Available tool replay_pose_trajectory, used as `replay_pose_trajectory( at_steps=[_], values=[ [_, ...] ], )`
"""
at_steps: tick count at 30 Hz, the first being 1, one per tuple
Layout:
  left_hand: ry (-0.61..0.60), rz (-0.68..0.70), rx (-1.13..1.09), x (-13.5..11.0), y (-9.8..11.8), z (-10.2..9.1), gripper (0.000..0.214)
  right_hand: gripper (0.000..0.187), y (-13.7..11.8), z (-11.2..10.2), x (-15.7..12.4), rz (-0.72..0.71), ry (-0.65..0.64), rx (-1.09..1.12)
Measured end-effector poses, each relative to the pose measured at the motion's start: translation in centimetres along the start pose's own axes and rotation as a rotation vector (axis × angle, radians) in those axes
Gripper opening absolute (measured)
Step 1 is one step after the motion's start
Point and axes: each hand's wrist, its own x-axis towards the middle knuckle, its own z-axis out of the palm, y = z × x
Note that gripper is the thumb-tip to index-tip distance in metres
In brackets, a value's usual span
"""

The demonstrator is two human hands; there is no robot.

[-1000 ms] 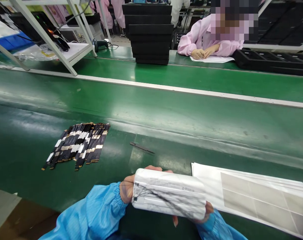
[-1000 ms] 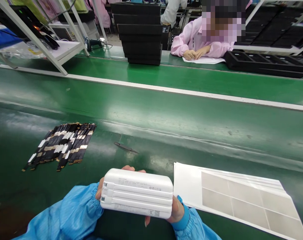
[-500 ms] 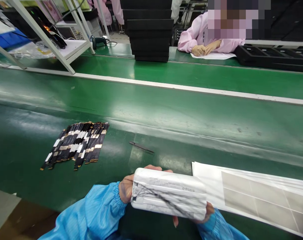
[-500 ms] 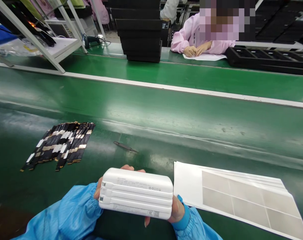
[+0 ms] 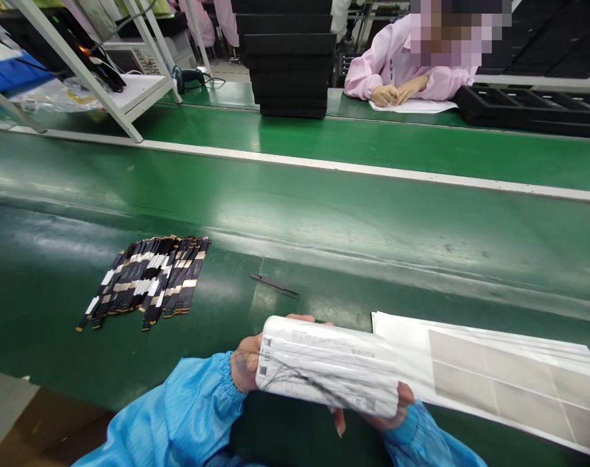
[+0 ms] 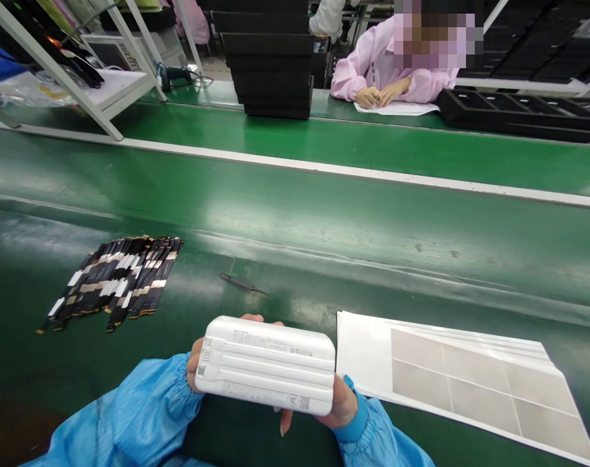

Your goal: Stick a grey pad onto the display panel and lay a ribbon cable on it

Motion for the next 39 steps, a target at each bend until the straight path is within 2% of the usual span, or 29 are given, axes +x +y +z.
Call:
replay_pose_trajectory(
  at_steps=[3,7,10,12,18,22,27,39],
  values=[
    [-0.14,0.028,0.011,0.5,0.3,0.4,0.076,0.06,-0.6,1.0,0.6,-0.129,-0.141,0.092],
    [-0.096,0.03,0.045,0.5,0.5,1.0,0.07,0.06,-0.9,1.6,1.0,-0.163,-0.218,0.12],
    [-0.075,0.08,0.043,0.4,0.5,1.5,0.064,0.054,-0.9,1.7,1.0,-0.172,-0.201,0.107],
    [-0.076,0.098,0.035,0.5,0.4,1.4,0.069,0.055,-1.0,1.8,1.1,-0.176,-0.195,0.107],
    [-0.033,0.08,0.059,0.5,0.2,0.8,0.072,0.069,-1.3,2.2,1.3,-0.167,-0.182,0.101],
    [0.002,0.078,0.025,0.4,0.0,0.3,0.073,0.078,-1.2,2.2,1.2,-0.133,-0.118,0.073],
    [0.104,0.075,0.007,0.2,-0.1,-0.2,0.076,0.065,-0.9,1.7,1.1,-0.125,-0.117,0.034],
    [0.02,0.057,-0.012,0.2,-0.2,-0.3,0.076,0.067,-0.9,1.8,0.7,-0.075,-0.037,-0.025]
  ],
)
